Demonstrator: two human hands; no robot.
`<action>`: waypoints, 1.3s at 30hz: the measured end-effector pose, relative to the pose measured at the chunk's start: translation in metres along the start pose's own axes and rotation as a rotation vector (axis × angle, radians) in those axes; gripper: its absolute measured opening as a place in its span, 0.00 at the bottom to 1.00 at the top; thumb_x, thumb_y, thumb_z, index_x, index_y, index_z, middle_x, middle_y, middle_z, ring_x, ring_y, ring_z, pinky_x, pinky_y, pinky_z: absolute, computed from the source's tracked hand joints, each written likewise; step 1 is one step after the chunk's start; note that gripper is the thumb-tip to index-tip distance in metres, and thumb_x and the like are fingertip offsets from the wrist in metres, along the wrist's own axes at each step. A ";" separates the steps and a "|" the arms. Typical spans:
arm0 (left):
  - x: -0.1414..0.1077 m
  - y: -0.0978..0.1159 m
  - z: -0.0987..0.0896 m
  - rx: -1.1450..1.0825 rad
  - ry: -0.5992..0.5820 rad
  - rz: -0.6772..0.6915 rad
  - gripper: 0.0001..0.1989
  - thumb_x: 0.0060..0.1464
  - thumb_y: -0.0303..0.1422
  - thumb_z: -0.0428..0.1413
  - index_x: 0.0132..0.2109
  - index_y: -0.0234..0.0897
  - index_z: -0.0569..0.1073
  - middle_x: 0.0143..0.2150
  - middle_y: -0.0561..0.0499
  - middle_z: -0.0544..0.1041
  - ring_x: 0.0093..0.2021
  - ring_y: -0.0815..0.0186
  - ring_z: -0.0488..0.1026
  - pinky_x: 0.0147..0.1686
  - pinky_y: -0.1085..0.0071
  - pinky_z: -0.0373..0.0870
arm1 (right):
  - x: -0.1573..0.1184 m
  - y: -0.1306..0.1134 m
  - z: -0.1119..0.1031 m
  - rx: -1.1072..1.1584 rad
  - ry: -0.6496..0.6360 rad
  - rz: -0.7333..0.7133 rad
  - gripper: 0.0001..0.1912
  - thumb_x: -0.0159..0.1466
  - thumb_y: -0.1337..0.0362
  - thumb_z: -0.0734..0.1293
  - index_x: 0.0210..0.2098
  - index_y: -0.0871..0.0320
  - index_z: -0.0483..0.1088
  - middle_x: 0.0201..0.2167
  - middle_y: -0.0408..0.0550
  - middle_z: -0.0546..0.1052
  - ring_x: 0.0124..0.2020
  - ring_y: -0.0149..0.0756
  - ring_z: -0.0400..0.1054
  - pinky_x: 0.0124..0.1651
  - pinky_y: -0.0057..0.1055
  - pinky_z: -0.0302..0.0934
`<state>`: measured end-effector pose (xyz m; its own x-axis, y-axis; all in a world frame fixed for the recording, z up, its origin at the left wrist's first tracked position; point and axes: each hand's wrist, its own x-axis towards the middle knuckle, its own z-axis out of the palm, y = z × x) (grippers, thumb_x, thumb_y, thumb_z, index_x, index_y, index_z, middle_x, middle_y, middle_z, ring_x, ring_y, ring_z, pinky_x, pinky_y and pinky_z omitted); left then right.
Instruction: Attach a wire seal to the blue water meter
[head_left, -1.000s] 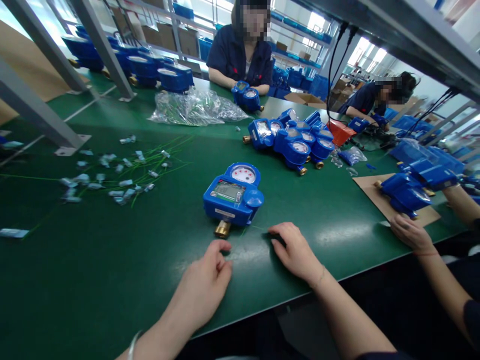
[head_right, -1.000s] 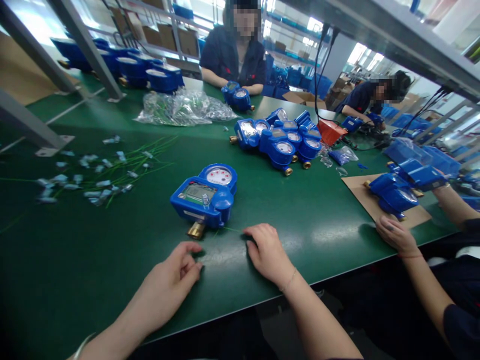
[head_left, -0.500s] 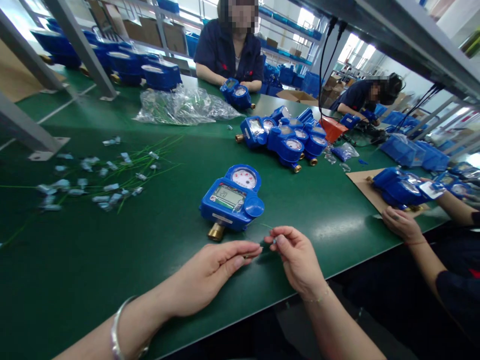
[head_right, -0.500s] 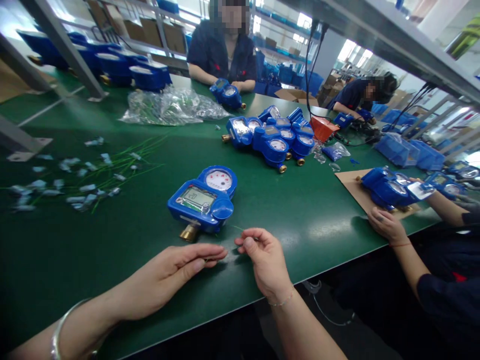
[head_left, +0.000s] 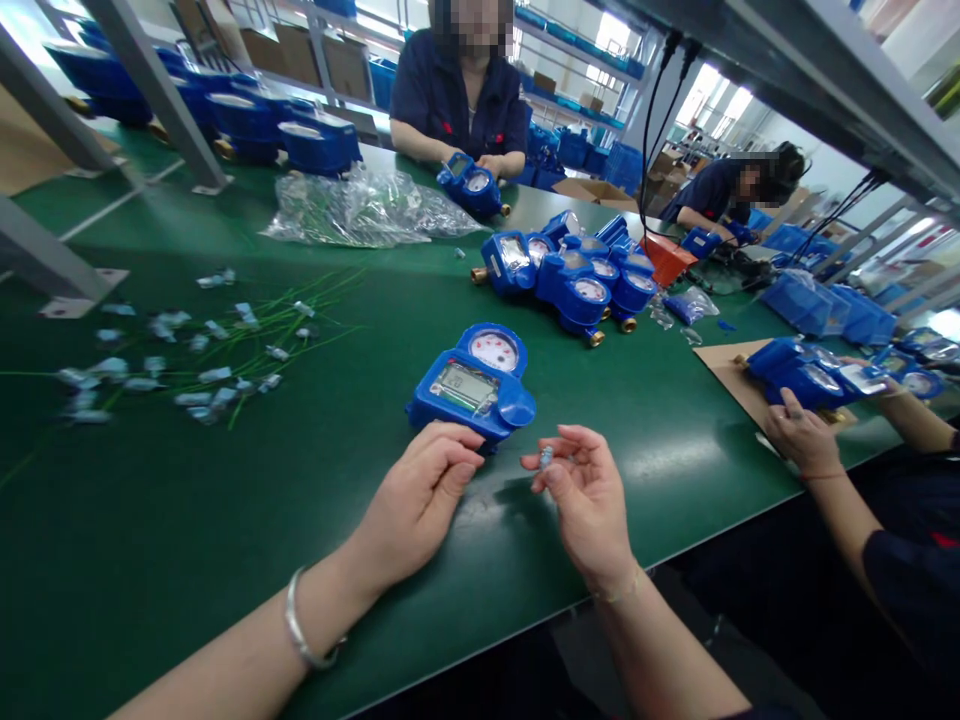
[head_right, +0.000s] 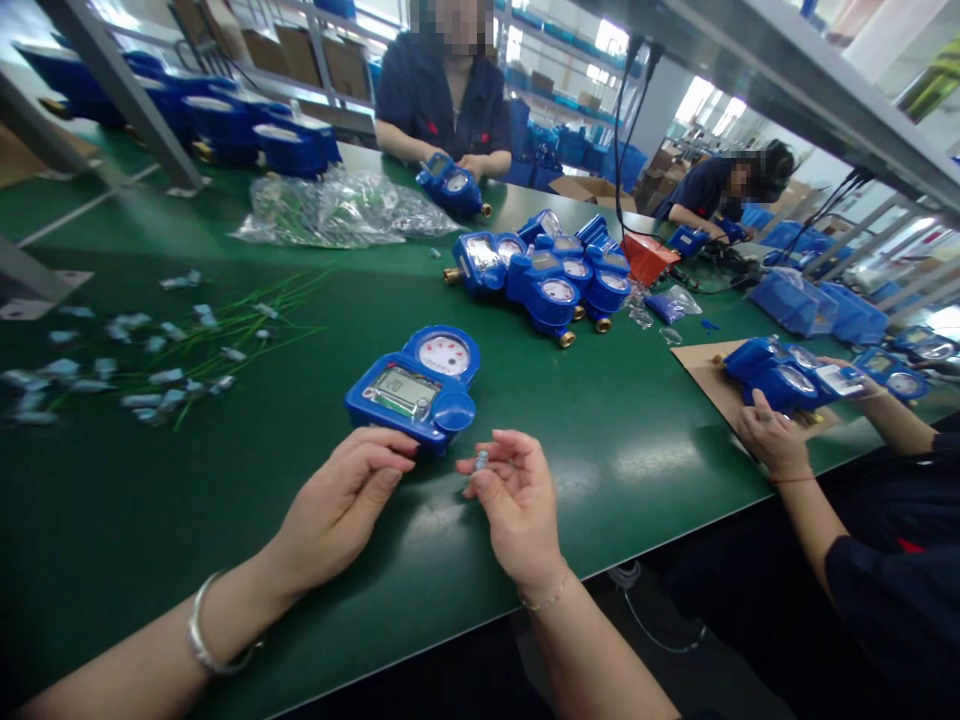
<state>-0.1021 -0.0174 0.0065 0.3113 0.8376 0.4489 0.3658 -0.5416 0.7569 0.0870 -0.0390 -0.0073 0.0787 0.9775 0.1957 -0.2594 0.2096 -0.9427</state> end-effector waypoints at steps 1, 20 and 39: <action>-0.001 0.000 -0.002 -0.050 0.002 -0.050 0.07 0.61 0.27 0.46 0.39 0.37 0.69 0.44 0.48 0.71 0.47 0.65 0.68 0.48 0.68 0.65 | 0.001 0.001 0.001 0.024 -0.008 0.008 0.16 0.60 0.62 0.67 0.46 0.53 0.62 0.40 0.47 0.71 0.37 0.34 0.72 0.31 0.27 0.66; -0.010 0.020 -0.011 -0.171 -0.201 -0.356 0.07 0.58 0.32 0.50 0.33 0.37 0.70 0.26 0.56 0.71 0.27 0.71 0.68 0.29 0.75 0.62 | -0.009 0.006 0.028 0.142 -0.127 0.194 0.09 0.63 0.63 0.65 0.44 0.53 0.70 0.36 0.45 0.75 0.33 0.27 0.68 0.40 0.26 0.64; -0.014 0.021 -0.016 -0.054 -0.004 -0.206 0.07 0.54 0.27 0.54 0.29 0.39 0.73 0.23 0.60 0.67 0.22 0.76 0.60 0.23 0.78 0.56 | -0.014 0.004 0.037 0.097 -0.176 0.195 0.14 0.61 0.63 0.68 0.47 0.53 0.70 0.37 0.46 0.75 0.31 0.27 0.69 0.35 0.25 0.65</action>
<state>-0.1131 -0.0395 0.0232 0.2382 0.9299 0.2801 0.3746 -0.3541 0.8569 0.0493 -0.0510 -0.0040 -0.1482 0.9868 0.0655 -0.3446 0.0105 -0.9387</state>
